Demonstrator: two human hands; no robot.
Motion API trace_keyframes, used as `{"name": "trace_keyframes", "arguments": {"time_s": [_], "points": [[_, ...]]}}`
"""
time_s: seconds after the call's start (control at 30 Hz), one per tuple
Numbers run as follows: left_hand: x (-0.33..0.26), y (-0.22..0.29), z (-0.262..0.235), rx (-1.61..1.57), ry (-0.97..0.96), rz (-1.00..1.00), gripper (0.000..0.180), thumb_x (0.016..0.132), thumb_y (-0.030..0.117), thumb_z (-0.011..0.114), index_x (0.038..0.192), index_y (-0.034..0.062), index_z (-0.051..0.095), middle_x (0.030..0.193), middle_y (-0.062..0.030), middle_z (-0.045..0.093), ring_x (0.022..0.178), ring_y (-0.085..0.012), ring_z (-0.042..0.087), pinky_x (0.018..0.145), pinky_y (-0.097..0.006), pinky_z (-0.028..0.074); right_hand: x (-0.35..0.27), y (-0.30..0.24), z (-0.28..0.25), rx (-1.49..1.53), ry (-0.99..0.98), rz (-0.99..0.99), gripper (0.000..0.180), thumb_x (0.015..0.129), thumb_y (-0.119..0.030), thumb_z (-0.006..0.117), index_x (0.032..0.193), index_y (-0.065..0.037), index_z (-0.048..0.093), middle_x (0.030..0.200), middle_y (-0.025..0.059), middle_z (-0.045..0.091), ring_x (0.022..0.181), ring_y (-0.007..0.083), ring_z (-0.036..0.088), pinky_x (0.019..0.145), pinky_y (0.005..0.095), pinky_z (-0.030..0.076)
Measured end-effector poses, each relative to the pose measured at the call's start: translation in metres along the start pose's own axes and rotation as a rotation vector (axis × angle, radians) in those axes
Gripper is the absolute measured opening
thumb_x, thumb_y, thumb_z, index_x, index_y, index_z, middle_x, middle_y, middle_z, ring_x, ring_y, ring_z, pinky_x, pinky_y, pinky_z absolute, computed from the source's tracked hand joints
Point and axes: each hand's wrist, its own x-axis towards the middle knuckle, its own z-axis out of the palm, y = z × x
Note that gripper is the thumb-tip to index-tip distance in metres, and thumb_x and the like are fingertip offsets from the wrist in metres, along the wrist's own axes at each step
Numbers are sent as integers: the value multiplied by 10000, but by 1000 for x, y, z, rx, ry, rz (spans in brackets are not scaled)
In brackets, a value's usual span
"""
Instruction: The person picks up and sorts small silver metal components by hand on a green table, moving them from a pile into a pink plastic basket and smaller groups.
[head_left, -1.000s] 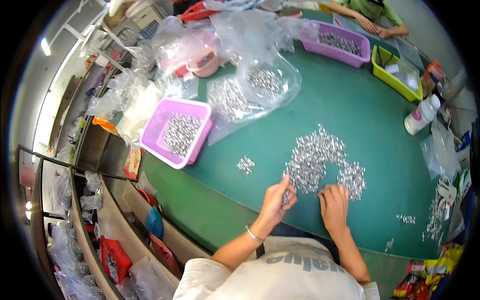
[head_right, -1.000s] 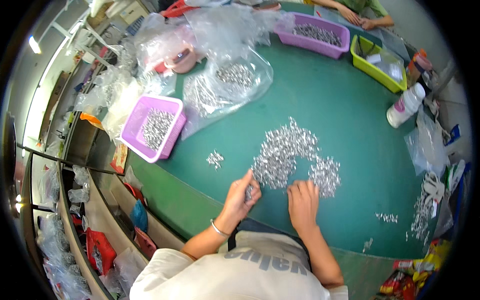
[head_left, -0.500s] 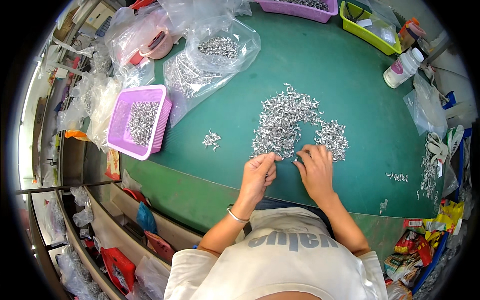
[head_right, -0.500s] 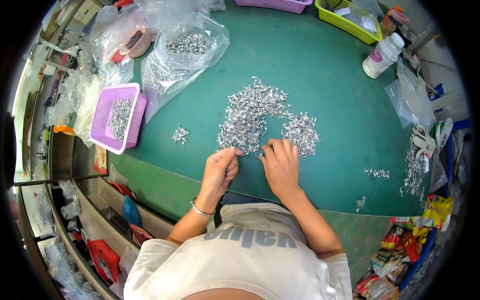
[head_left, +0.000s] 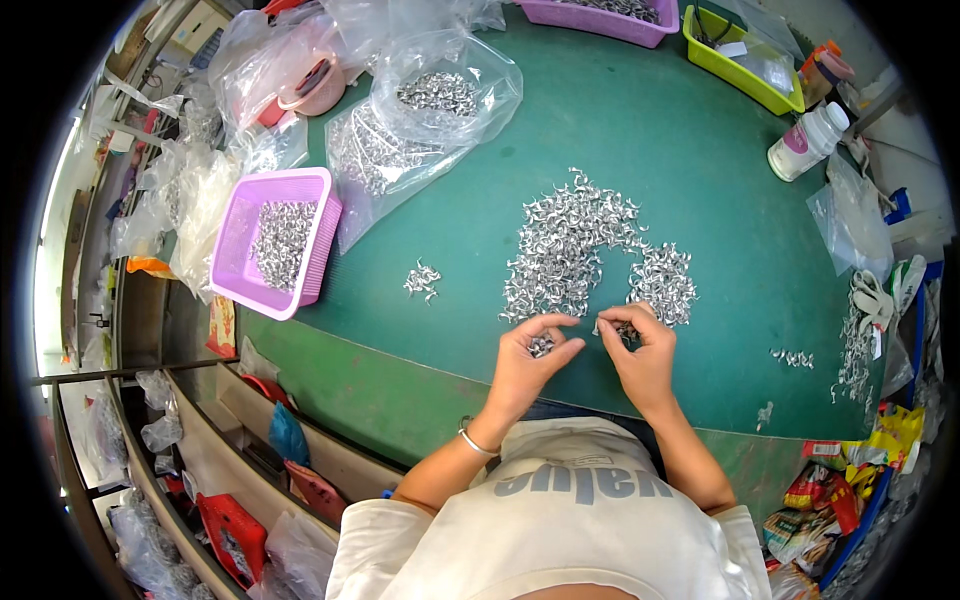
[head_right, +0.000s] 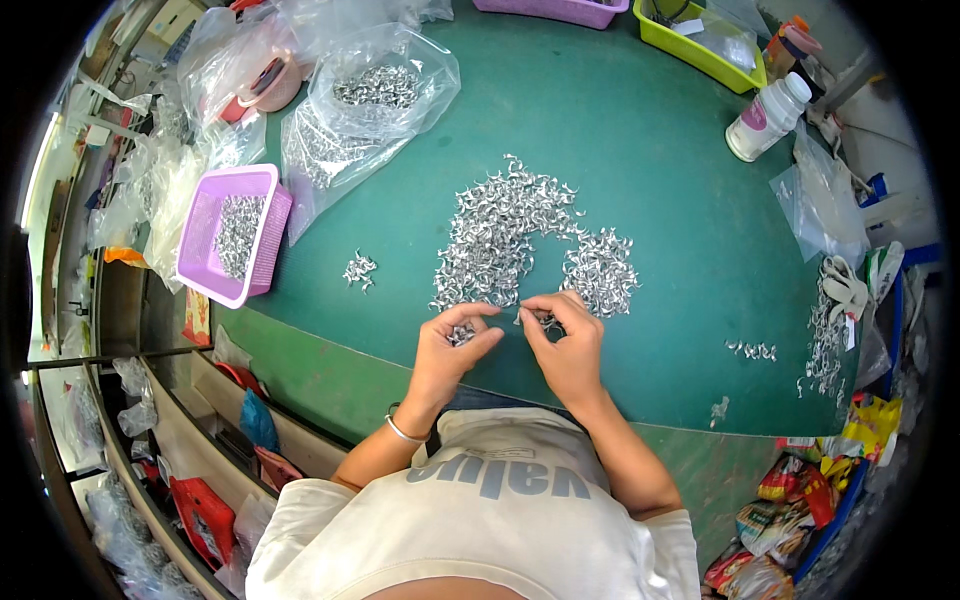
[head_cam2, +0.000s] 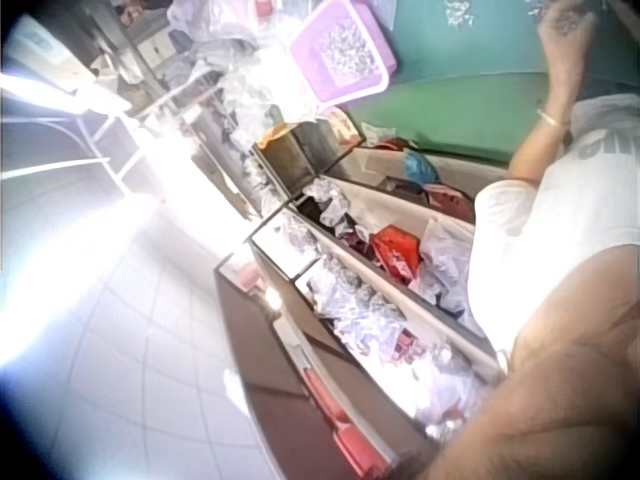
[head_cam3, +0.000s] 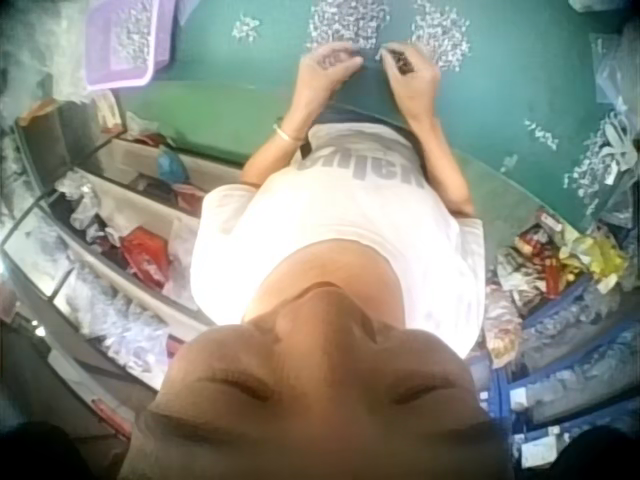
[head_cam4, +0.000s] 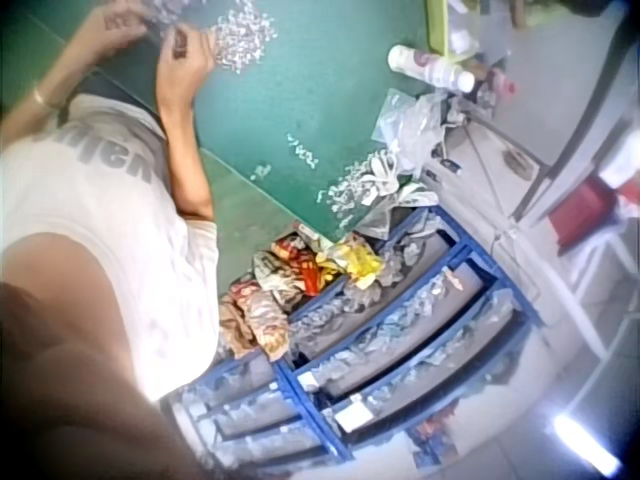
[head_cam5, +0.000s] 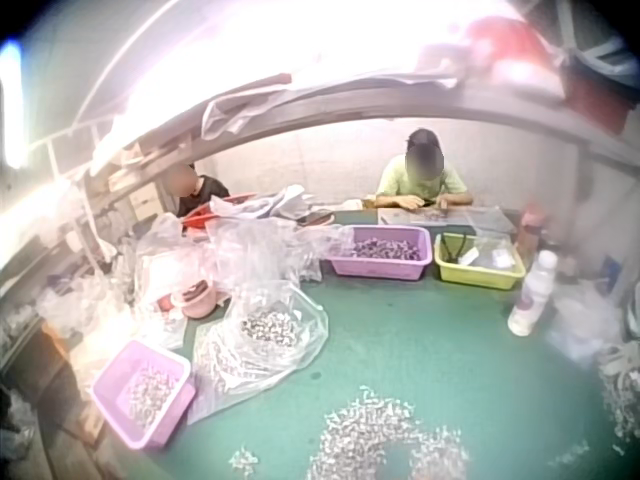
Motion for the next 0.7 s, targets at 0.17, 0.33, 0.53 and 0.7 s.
{"name": "trace_keyframes", "arguments": {"time_s": [0.17, 0.33, 0.53, 0.7], "points": [[-8, 8, 9, 143, 0, 200, 168, 708, -33, 658, 868, 8, 626, 635, 39, 465, 593, -25, 408, 517, -166, 328, -5, -13, -3, 223, -65, 127, 135, 722, 35, 605, 852, 2, 624, 724, 58, 589, 696, 114, 515, 608, 228, 379], [-11, 23, 11, 205, 16, 270, 93, 702, -47, 644, 789, -19, 625, 645, -3, 516, 588, -50, 435, 522, -181, 340, -9, -25, -12, 508, -140, 255, 138, 764, 48, 578, 901, 36, 597, 856, 57, 581, 761, 96, 506, 655, 221, 391], [-21, 42, 12, 78, -18, 218, 67, 702, -68, 614, 760, -33, 611, 652, -19, 535, 595, -52, 441, 528, -183, 333, -11, -42, -20, 873, -215, 441, 154, 778, 59, 555, 929, 33, 549, 890, 73, 563, 826, 111, 527, 745, 235, 419], [-25, 52, 12, 73, -65, 228, 64, 705, -71, 600, 756, -33, 609, 656, -20, 537, 596, -51, 441, 525, -183, 328, -14, -49, -24, 924, -237, 462, 150, 793, 33, 570, 943, 34, 558, 903, 65, 575, 846, 104, 536, 760, 231, 433]]}}
